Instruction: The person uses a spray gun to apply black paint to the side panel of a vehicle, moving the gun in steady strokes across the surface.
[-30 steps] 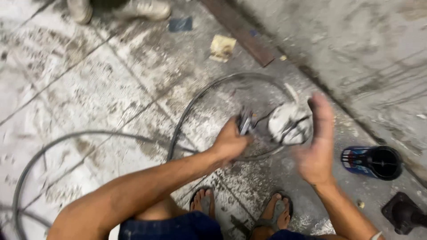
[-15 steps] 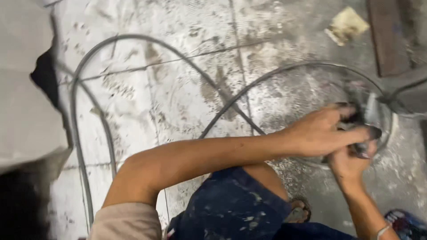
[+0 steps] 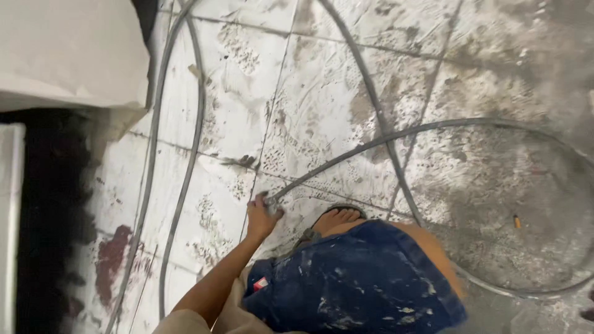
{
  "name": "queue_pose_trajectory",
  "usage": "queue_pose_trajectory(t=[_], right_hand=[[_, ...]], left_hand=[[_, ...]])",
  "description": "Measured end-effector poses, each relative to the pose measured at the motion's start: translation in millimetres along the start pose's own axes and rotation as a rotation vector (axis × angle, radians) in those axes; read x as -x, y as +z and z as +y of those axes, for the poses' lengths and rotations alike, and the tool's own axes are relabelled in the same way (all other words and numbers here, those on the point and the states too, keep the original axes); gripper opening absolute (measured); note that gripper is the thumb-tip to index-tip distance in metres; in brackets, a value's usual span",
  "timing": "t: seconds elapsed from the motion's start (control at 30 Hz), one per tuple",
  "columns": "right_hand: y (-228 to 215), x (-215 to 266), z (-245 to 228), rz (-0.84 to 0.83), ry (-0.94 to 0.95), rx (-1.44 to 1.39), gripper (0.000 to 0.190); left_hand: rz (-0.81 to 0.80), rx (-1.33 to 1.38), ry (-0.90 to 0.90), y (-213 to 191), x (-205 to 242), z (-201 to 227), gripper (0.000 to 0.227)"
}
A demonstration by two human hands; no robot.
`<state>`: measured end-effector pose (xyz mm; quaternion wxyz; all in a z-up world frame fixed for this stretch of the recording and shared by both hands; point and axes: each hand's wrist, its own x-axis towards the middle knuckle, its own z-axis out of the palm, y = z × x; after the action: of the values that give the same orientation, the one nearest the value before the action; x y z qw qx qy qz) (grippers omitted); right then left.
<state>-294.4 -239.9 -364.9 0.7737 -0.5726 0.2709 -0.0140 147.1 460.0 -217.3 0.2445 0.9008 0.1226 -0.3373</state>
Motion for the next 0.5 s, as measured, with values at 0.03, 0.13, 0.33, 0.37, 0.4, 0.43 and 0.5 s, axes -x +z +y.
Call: queue_pose_trajectory(t=[0.03, 0.13, 0.33, 0.37, 0.4, 0.43, 0.5], right_hand=[[-5.6, 8.5, -8.9, 0.024, -0.012, -0.016, 0.044], [85.3, 42.5, -49.4, 0.152, -0.084, -0.089, 0.045], [298.8, 50.8, -297.5, 0.52, -0.516, -0.007, 0.102], [300.8, 54.9, -308.9, 0.546, -0.514, -0.004, 0.102], [301.0, 56.2, -325.9, 0.491, -0.572, -0.033, 0.104], [302.9, 58.3, -348.1, 0.435, -0.629, -0.062, 0.107], [317.4, 76.9, -409.4, 0.403, -0.584, -0.055, 0.102]], left_hand=[[-0.035, -0.088, 0.088, 15.2, -9.2, -0.6, 0.073], [-0.101, -0.233, 0.167, 9.2, -22.9, -15.8, 0.066], [-0.155, -0.226, 0.259, -15.2, -33.3, -28.9, 0.04], [-0.172, -0.239, 0.273, -32.4, -29.5, -23.1, 0.04], [-0.061, -0.042, 0.324, -50.9, -23.4, -13.5, 0.036], [0.049, 0.157, 0.369, -73.7, -15.2, -1.3, 0.034], [0.203, 0.364, 0.406, -118.3, 18.9, 59.8, 0.026]])
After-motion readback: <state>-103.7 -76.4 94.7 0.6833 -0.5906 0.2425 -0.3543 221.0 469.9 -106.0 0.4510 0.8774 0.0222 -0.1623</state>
